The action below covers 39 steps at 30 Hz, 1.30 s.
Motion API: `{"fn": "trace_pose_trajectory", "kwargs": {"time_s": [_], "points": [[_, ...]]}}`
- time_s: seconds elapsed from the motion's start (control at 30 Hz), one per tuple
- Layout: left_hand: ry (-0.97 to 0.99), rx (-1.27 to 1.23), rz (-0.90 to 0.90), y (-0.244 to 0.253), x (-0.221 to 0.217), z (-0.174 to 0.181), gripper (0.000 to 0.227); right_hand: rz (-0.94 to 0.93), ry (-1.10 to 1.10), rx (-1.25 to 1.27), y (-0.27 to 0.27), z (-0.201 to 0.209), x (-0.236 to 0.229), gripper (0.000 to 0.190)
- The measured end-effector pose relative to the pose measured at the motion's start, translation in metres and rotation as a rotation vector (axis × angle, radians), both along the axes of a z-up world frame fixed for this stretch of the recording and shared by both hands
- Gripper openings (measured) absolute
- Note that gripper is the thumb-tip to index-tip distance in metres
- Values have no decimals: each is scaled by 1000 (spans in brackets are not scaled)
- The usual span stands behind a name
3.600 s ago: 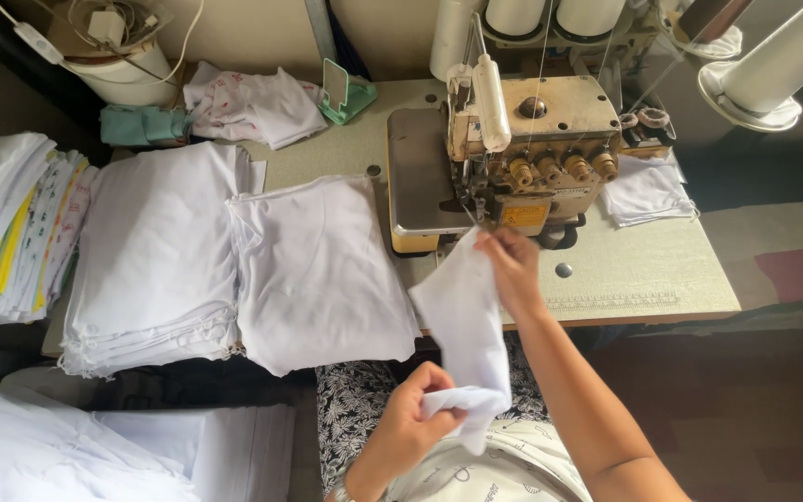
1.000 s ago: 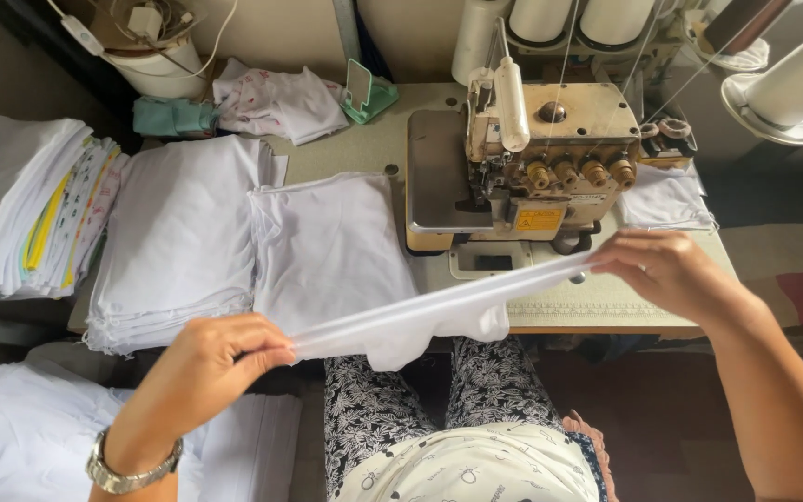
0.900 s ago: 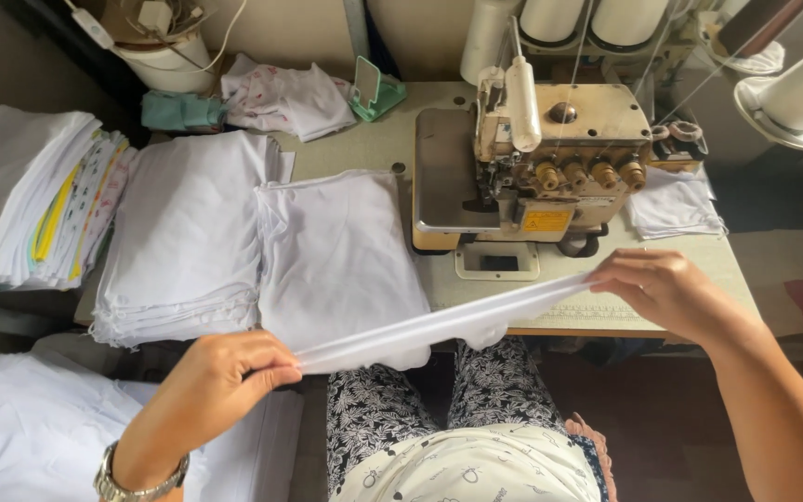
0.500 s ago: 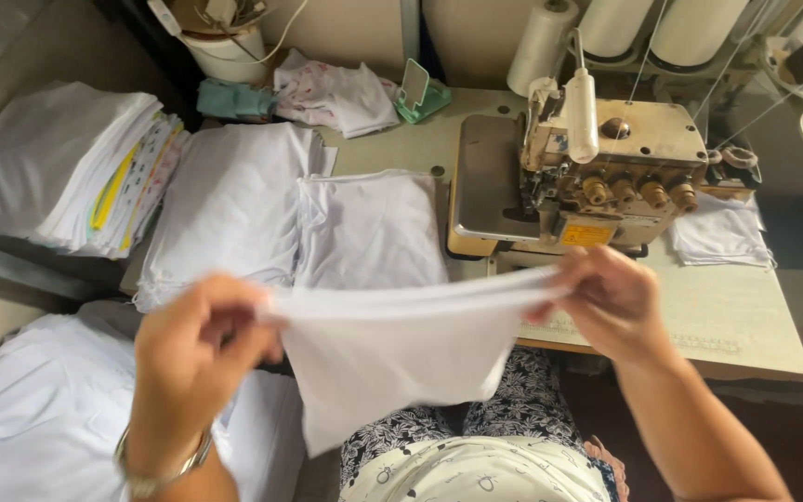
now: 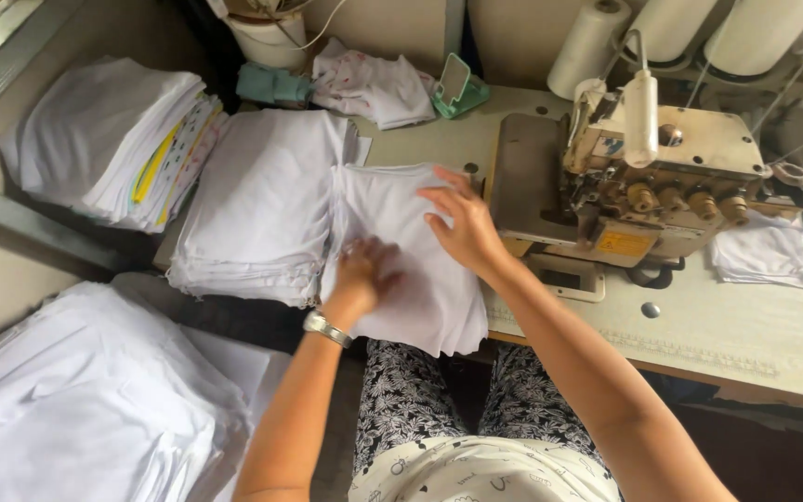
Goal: Picking up, unfolding, and stacking white fabric pieces near an industrial sewing machine
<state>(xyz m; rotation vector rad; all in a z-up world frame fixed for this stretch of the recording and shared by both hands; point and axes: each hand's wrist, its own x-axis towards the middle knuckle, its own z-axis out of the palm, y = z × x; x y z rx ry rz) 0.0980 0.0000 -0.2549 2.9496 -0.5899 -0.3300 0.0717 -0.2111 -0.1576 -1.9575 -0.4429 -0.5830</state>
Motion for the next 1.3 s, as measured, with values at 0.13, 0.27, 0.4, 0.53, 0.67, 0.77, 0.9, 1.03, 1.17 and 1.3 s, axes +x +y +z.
{"fn": "trace_pose_trajectory", "kwargs": {"time_s": [0.13, 0.27, 0.4, 0.53, 0.67, 0.77, 0.9, 1.03, 1.17, 1.3], "points": [[-106, -171, -9, -18, -57, 41, 58, 99, 41, -34, 36, -30, 16, 32], [-202, -659, -33, -19, -88, 53, 25, 163, 21, -118, 78, -59, 38, 26], [-244, -1009, 229, -1, -103, 49, 18, 212, 56, -253, 107, -74, 53, 26], [-40, -1295, 512, 24, -119, 68, 13, 201, -1, -372, 127, -86, 65, 29], [170, -1724, 728, 39, -113, 40, 17, 89, -254, -542, 146, -108, 79, 22], [263, -1944, 840, 46, -103, 35, 28, 105, -302, -341, 150, -95, 86, 9], [410, -2132, 942, 54, -77, 50, 55, 282, -77, 59, 144, -57, 76, 11], [433, -2273, 948, 61, -34, 54, 62, 310, -67, 24, 128, -36, 81, 12], [353, -2402, 1048, 71, 3, 32, 31, 318, -83, -21, 118, -23, 72, 9], [298, -2391, 1145, 74, 17, 17, 11, 291, -99, -25, 110, -31, 76, 11]]}}
